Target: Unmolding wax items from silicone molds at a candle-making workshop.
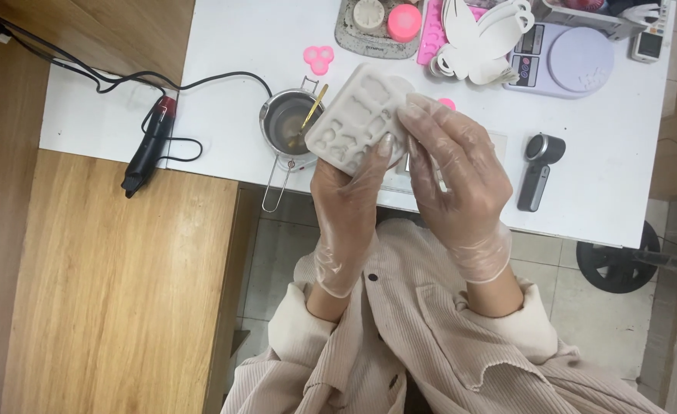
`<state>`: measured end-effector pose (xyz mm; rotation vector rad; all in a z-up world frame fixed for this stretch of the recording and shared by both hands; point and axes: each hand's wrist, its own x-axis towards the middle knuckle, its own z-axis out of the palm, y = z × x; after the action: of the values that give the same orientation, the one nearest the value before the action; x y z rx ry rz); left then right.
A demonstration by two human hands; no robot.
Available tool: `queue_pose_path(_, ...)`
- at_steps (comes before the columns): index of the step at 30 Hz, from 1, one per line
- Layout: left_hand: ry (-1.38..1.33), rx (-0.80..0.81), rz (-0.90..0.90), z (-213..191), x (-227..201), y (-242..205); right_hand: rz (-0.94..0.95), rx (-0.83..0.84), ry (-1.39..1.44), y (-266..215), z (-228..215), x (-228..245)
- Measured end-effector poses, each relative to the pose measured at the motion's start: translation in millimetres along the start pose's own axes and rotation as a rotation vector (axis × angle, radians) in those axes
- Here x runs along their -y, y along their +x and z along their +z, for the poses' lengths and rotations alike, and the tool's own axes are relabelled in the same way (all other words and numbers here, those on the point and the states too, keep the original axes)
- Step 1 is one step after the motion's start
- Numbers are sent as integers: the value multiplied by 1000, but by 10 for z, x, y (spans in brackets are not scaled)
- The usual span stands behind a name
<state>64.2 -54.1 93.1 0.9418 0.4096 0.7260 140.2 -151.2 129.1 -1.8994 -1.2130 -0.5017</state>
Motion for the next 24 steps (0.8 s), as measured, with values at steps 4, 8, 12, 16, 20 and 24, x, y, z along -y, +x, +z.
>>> queue_pose_path(4,-11,-7,-17,2,-42,-38,6,19,55,4,-56,-7)
queue_pose_path(8,-31,-6,-11,21,-30,-58,-5,46,34,5,-78,-20)
queue_pose_path(12,24,20,32,49,-116,-79,31,48,70,32,-90,-3)
queue_pose_path(16,54,24,88,45,-100,-112,45,58,56,26,-120,-8)
queue_pose_path(20,230,21,136,48,-100,-120,98,43,208,-15,-114,-65)
queue_pose_path(24,195,72,146,46,-84,-129,286,47,351,-35,-112,-77)
